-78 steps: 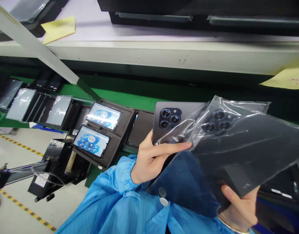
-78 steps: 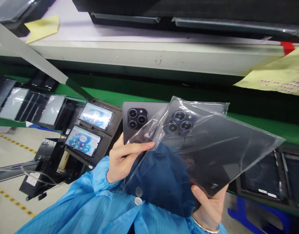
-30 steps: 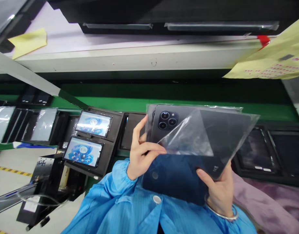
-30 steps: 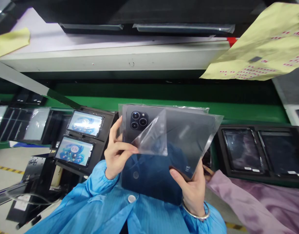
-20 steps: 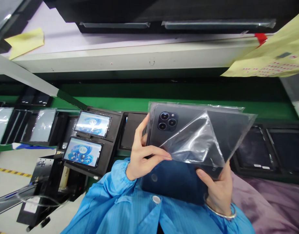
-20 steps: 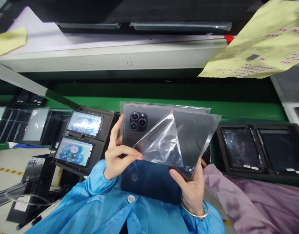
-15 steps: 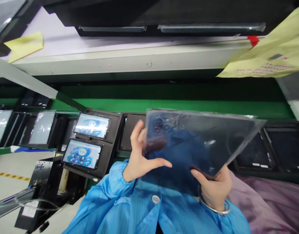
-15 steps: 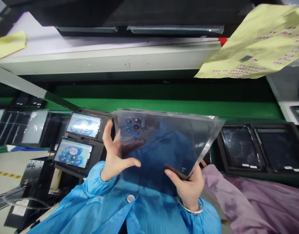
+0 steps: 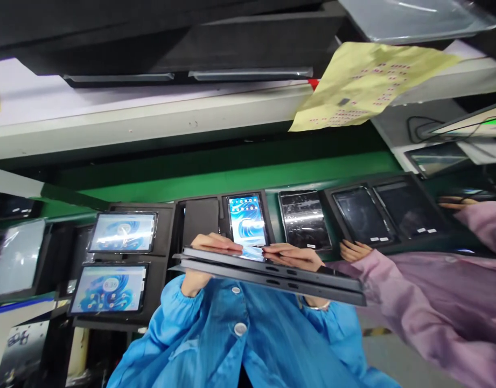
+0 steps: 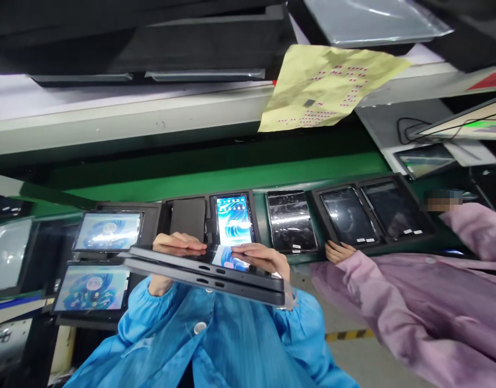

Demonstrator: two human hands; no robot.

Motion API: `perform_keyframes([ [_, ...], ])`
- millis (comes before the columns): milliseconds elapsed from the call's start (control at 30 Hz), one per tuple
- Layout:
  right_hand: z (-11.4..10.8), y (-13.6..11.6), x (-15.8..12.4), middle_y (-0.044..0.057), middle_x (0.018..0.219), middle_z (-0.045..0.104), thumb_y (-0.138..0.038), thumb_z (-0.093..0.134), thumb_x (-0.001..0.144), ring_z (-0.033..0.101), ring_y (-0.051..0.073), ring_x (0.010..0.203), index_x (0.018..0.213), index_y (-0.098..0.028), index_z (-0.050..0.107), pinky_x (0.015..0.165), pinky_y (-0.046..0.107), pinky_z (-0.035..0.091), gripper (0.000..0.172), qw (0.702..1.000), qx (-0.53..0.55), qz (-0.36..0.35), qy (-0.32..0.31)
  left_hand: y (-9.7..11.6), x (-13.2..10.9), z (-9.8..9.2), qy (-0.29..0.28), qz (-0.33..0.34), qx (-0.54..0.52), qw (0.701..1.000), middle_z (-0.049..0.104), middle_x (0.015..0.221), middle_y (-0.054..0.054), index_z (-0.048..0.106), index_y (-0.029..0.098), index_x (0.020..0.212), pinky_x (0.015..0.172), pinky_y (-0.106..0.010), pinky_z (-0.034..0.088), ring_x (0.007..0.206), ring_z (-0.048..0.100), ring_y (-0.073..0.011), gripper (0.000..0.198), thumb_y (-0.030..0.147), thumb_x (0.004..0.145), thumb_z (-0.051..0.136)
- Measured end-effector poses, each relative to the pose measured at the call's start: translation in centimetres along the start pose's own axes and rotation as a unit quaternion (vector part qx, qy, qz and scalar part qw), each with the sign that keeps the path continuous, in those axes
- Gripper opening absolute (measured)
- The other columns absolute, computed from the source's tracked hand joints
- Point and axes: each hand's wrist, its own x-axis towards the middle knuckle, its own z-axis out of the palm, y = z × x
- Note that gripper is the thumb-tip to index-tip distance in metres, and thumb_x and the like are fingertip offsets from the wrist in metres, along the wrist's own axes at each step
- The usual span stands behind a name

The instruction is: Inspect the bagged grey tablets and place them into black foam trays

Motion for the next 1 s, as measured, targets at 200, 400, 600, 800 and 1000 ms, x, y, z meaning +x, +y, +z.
perform_keyframes([
  [200, 0.1, -0.6, 1.3, 0.006, 0.086, 0.083, -0.072, 0.073, 0.083, 0.082, 0.029, 0.086, 0.082, -0.029, 0.074, 0.079, 0.048, 0.067, 0.043, 0.998, 0.056, 0.007, -0.024, 0.4, 0.5, -0.1, -0.030, 0.005, 0.039, 0.999, 0.084, 0.097, 0.002, 0.072, 0.038, 0.110, 0.069, -0.039, 0.071, 0.083, 0.083, -0.0239, 0.020, 0.051, 0.095, 0.071],
  [400, -0.7, -1.7, 1.5, 0.008, 0.087, 0.083, -0.086, 0.072, 0.074, 0.082, 0.031, 0.088, 0.078, -0.028, 0.076, 0.080, 0.049, 0.068, 0.059, 0.997, 0.034, 0.045, -0.060, -0.8, 0.6, -0.3, 0.005, 0.044, 0.064, 0.997, 0.081, 0.080, 0.000, 0.074, 0.033, 0.098, 0.062, -0.039, 0.069, 0.071, 0.080, -0.0254, 0.045, 0.075, 0.081, 0.072],
  [600, -3.7, -9.5, 2.4, 0.010, 0.143, 0.069, -0.041, 0.092, 0.081, 0.071, 0.032, 0.125, 0.147, -0.037, 0.059, 0.101, 0.052, 0.064, 0.074, 0.953, -0.177, -0.220, -0.113, 1.4, 1.8, 0.0, -0.122, 0.072, 0.180, 0.973, 0.084, 0.101, -0.009, 0.073, 0.025, 0.116, 0.074, -0.039, 0.068, 0.090, 0.081, -0.0257, 0.024, 0.035, 0.103, 0.056],
  [800, -0.5, -11.0, 4.3, 0.006, 0.104, 0.078, -0.007, 0.060, 0.097, 0.079, 0.021, 0.094, 0.146, -0.031, 0.062, 0.076, 0.030, 0.069, 0.054, 0.872, -0.294, -0.326, -0.216, 4.3, 3.3, 1.9, -0.237, 0.116, 0.373, 0.890, 0.081, 0.107, -0.005, 0.060, 0.024, 0.123, 0.082, -0.035, 0.063, 0.094, 0.079, -0.0213, 0.043, 0.004, 0.085, 0.055],
  [1000, -0.5, -8.9, 2.9, 0.005, 0.107, 0.071, 0.001, 0.075, 0.085, 0.078, 0.024, 0.093, 0.136, -0.029, 0.067, 0.071, 0.036, 0.072, 0.060, 0.942, -0.130, -0.300, -0.079, 5.4, 2.2, -3.8, 0.111, 0.126, 0.408, 0.898, 0.068, 0.134, -0.012, 0.062, 0.028, 0.131, 0.113, -0.054, 0.053, 0.128, 0.065, -0.0364, 0.100, 0.052, 0.043, 0.104],
])
